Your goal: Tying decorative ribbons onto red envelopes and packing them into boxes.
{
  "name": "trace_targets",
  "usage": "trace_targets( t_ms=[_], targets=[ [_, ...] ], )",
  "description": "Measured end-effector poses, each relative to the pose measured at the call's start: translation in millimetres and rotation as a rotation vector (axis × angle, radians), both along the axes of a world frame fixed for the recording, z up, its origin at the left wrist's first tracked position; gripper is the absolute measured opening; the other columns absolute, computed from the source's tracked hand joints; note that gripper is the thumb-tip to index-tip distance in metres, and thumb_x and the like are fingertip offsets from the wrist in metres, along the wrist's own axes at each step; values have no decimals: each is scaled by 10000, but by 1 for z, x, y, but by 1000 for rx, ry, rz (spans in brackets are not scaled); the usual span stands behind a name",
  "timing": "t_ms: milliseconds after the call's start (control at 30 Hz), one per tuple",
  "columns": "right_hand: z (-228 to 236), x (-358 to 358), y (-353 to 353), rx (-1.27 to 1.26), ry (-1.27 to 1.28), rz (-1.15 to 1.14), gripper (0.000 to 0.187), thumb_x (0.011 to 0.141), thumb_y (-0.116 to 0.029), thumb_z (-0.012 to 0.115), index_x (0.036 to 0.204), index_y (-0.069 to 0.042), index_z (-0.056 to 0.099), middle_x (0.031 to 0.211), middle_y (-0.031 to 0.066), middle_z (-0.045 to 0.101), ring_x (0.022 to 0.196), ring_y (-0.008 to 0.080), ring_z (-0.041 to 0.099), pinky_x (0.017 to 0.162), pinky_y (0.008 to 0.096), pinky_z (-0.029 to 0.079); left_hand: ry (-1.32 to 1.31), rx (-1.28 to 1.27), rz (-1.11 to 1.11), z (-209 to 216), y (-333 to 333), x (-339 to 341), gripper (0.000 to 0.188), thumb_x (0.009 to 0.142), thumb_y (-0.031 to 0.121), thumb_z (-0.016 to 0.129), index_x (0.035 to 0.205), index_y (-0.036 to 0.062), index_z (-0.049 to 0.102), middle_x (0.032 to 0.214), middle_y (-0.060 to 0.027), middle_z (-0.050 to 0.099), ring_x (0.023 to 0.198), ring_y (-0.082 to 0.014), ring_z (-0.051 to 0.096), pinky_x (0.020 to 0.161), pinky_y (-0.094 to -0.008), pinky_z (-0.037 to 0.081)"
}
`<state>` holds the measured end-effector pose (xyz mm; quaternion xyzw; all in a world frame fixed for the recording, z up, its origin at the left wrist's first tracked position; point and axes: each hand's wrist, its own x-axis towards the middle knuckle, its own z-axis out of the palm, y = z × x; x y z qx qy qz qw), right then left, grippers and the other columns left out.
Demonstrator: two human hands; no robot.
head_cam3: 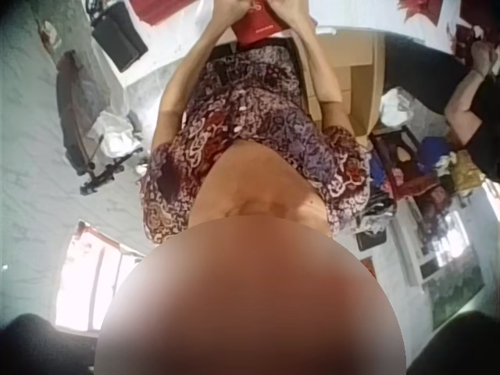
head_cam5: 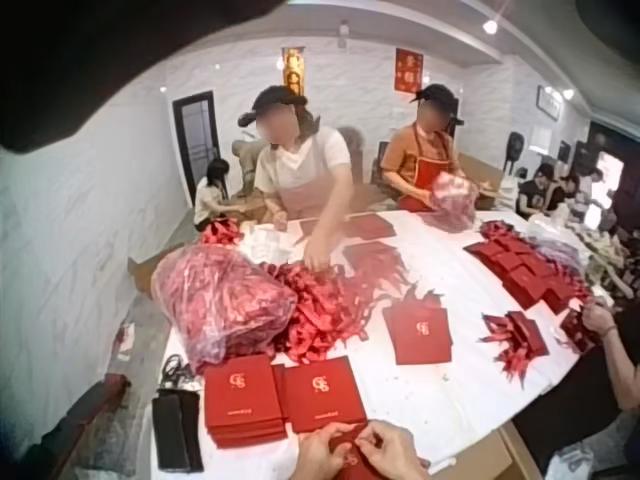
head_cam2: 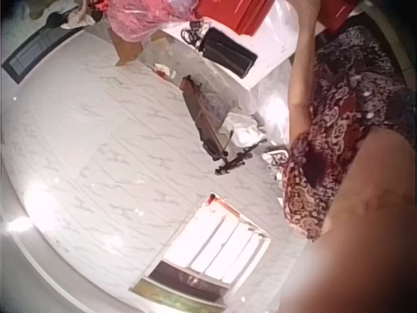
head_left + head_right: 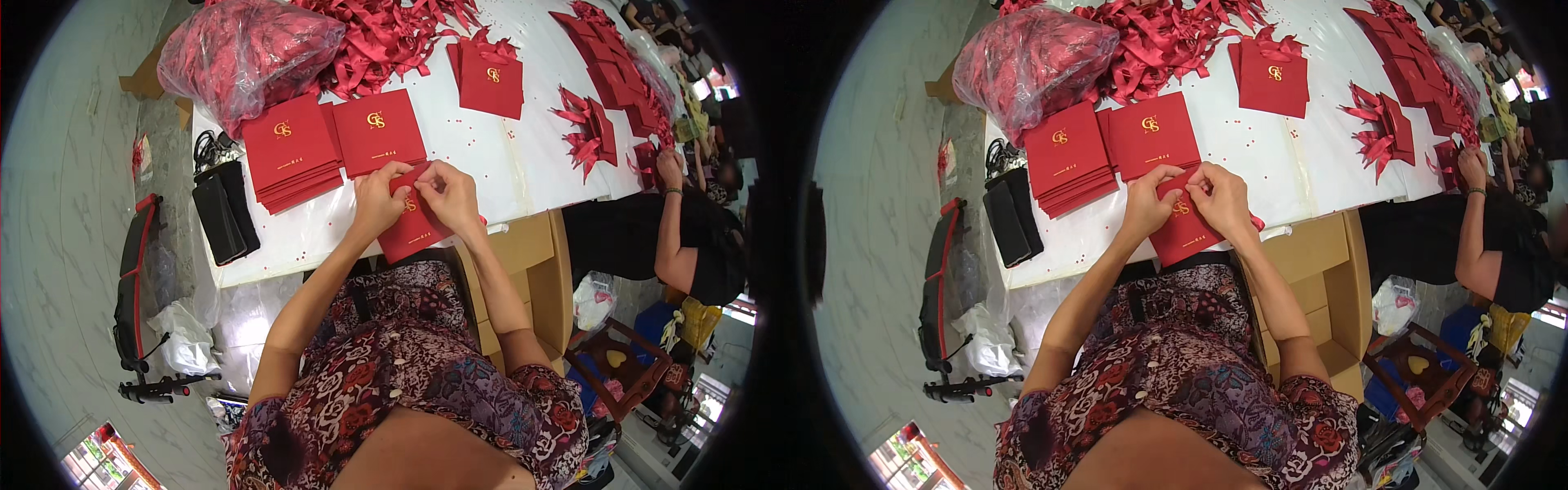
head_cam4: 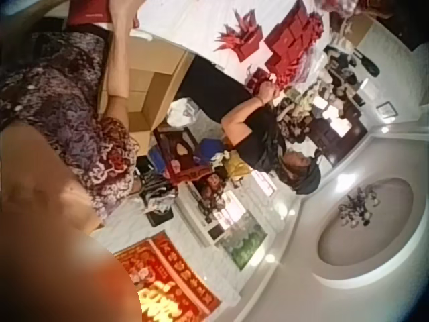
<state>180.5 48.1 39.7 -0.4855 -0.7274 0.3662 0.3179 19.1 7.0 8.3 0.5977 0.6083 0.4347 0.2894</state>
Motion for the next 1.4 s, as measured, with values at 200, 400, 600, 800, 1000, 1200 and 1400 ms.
trace_targets(
  t_ms=[200, 400, 600, 800, 1000, 1200, 1400],
  targets=[
    [-2, 5, -1, -48, 29, -14, 89, 787, -30, 726, 839, -11, 657, 734, 102, 682, 646, 177, 649, 617, 298, 512, -78, -51, -39, 4, 0, -3, 306, 775, 21, 730, 1073, 45, 665, 1030, -120, 735, 1006, -275, 696, 956, -369, 438],
    [0, 1, -5, 8, -20, -46, 81, 782, -19, 720, 826, -12, 652, 735, 105, 679, 640, 181, 643, 607, 304, 510, 238, 7, -42, 21, -6, 2, 297, 774, -19, 702, 1062, 36, 656, 994, -117, 732, 1005, -263, 696, 881, -351, 508],
    [3, 5, -14, -36, 74, -15, 93, 790, -11, 739, 808, -3, 648, 723, 56, 661, 629, 106, 594, 596, 259, 487, -163, -98, -96, -3, 1, -11, 285, 792, -50, 677, 1070, 4, 647, 994, -112, 719, 1013, -197, 684, 880, -307, 520],
    [9, 12, -15, -54, 115, -24, 106, 799, -15, 753, 798, 1, 649, 704, 19, 644, 631, 78, 569, 600, 242, 476, -255, -154, -113, 8, -2, -8, 238, 822, -37, 668, 1058, -32, 639, 1023, -108, 708, 1033, -166, 678, 880, -278, 521],
    [12, 5, -13, -29, 46, 19, 87, 793, 4, 712, 788, -4, 625, 718, 65, 649, 616, 139, 599, 592, 280, 488, 27, -32, -80, 20, -11, -3, 213, 830, 20, 658, 1040, 50, 669, 947, -122, 721, 962, -226, 680, 878, -356, 472],
    [1, -5, -21, 349, -154, 56, 68, 765, 14, 659, 772, -9, 595, 748, 114, 627, 631, 267, 630, 584, 346, 499, 269, 40, -74, 21, -15, -1, 195, 812, 62, 667, 1001, 107, 684, 896, -106, 706, 875, -286, 647, 855, -398, 400],
    [-8, -2, -22, -100, 94, -10, 99, 806, 8, 704, 770, -3, 612, 700, 42, 641, 618, 84, 578, 569, 253, 466, 80, 15, -83, 6, -18, -7, 186, 800, 50, 677, 977, 107, 680, 870, -99, 696, 834, -279, 638, 842, -398, 410]
  ],
)
